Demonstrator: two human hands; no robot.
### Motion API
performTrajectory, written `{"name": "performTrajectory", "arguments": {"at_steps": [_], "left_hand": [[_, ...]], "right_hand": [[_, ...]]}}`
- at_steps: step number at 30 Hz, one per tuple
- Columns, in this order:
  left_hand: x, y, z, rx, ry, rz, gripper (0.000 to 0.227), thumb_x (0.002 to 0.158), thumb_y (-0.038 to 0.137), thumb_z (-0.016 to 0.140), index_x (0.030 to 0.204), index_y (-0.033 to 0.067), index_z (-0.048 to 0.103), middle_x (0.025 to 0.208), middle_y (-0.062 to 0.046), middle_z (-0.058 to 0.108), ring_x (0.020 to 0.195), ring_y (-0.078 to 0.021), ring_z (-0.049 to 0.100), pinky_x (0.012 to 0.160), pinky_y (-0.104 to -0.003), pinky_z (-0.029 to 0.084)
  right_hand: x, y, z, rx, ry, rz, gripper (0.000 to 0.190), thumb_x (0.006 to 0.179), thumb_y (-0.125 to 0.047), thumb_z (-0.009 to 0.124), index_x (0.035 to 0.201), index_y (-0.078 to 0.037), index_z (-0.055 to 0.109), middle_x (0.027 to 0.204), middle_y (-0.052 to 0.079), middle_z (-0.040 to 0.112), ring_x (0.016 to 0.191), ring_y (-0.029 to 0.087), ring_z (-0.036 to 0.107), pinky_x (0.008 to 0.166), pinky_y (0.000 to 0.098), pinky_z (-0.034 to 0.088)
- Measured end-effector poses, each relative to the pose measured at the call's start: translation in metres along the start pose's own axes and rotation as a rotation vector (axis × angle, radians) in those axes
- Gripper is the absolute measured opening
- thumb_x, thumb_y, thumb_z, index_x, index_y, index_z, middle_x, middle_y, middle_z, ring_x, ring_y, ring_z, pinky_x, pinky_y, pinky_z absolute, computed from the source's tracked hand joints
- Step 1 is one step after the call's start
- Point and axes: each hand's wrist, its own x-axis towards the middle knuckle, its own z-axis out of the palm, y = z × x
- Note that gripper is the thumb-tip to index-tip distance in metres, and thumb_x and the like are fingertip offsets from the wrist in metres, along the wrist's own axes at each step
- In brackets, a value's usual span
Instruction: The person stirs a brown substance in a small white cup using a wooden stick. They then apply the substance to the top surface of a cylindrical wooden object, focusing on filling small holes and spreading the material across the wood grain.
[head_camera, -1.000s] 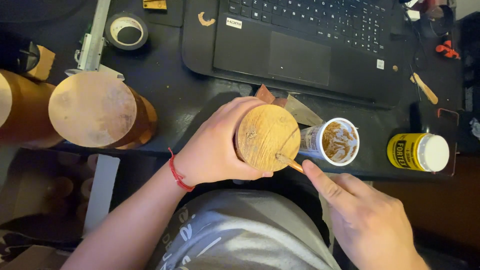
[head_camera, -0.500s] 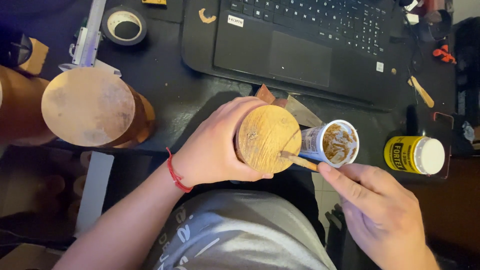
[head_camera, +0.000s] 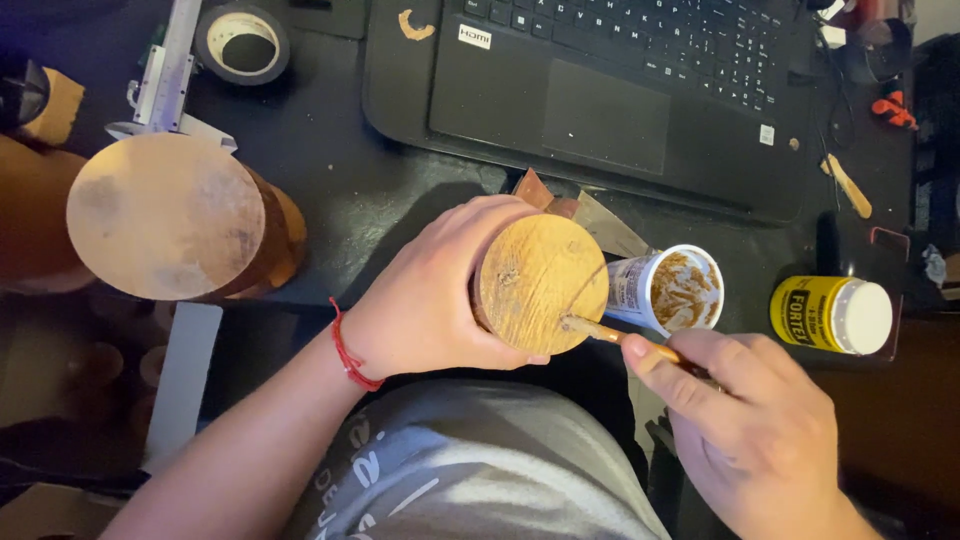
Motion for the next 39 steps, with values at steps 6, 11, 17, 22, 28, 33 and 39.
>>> {"name": "performTrajectory", "arguments": {"at_steps": [6, 11, 17, 22, 28, 33, 39], "left_hand": [[-0.001, -0.003, 0.000, 0.010, 0.019, 0.046, 0.097, 0.051, 0.042, 0.093, 0.131, 0.0075, 0.050, 0.135, -0.014, 0.057, 0.124, -0.0300, 0.056, 0.103, -0.043, 0.044], [-0.001, -0.004, 0.001, 0.015, 0.015, 0.035, 0.098, 0.050, 0.045, 0.092, 0.131, 0.0076, 0.051, 0.135, -0.013, 0.058, 0.126, -0.0293, 0.056, 0.104, -0.043, 0.044], [0.000, -0.001, -0.001, 0.007, -0.005, 0.003, 0.099, 0.050, 0.044, 0.092, 0.132, 0.0087, 0.050, 0.137, -0.012, 0.056, 0.126, -0.0287, 0.055, 0.104, -0.042, 0.043], [-0.001, -0.003, 0.000, 0.013, -0.005, 0.007, 0.101, 0.052, 0.046, 0.092, 0.134, 0.0076, 0.048, 0.139, -0.014, 0.055, 0.129, -0.0301, 0.053, 0.105, -0.044, 0.042], [-0.001, -0.003, 0.000, 0.015, -0.003, 0.020, 0.100, 0.051, 0.046, 0.092, 0.133, 0.0079, 0.049, 0.138, -0.013, 0.056, 0.127, -0.0295, 0.054, 0.105, -0.042, 0.042], [-0.001, -0.002, 0.000, 0.013, -0.009, -0.001, 0.100, 0.050, 0.045, 0.092, 0.133, 0.0089, 0.049, 0.139, -0.012, 0.055, 0.127, -0.0287, 0.054, 0.104, -0.042, 0.043], [-0.001, 0.000, -0.001, 0.005, -0.006, 0.008, 0.097, 0.053, 0.046, 0.090, 0.133, 0.0099, 0.049, 0.138, -0.012, 0.055, 0.126, -0.0289, 0.055, 0.104, -0.043, 0.043]], "right_hand": [[0.014, 0.002, 0.013, 0.014, 0.147, -0.037, 0.021, 0.096, -0.003, 0.070, 0.110, -0.018, 0.076, 0.103, 0.008, 0.068, 0.076, 0.026, 0.052, 0.070, 0.0351, 0.045], [0.011, 0.006, -0.001, 0.211, 0.115, -0.016, 0.034, 0.091, 0.013, 0.057, 0.115, -0.007, 0.069, 0.100, 0.013, 0.065, 0.081, 0.025, 0.058, 0.078, 0.0366, 0.048], [0.002, 0.010, -0.005, 0.160, 0.073, 0.005, 0.028, 0.093, 0.007, 0.065, 0.113, -0.011, 0.072, 0.101, 0.007, 0.067, 0.082, 0.021, 0.060, 0.075, 0.0316, 0.048], [0.005, 0.011, -0.001, 0.135, 0.049, -0.027, 0.029, 0.092, -0.001, 0.070, 0.119, -0.014, 0.070, 0.098, 0.004, 0.064, 0.078, 0.022, 0.057, 0.073, 0.0329, 0.048], [0.016, 0.011, -0.020, 0.009, -0.043, -0.115, 0.033, 0.092, 0.002, 0.065, 0.119, -0.016, 0.071, 0.109, 0.004, 0.069, 0.079, 0.023, 0.060, 0.070, 0.0324, 0.049], [0.030, 0.009, -0.047, -0.337, -0.218, -0.259, 0.046, 0.089, -0.002, 0.054, 0.128, -0.022, 0.067, 0.111, -0.005, 0.066, 0.078, 0.025, 0.059, 0.066, 0.0371, 0.053], [0.077, -0.013, -0.064, -0.489, -0.159, -0.579, 0.017, 0.093, -0.016, 0.062, 0.106, -0.012, 0.073, 0.086, 0.002, 0.063, 0.058, 0.024, 0.052, 0.045, 0.0337, 0.035]]}}
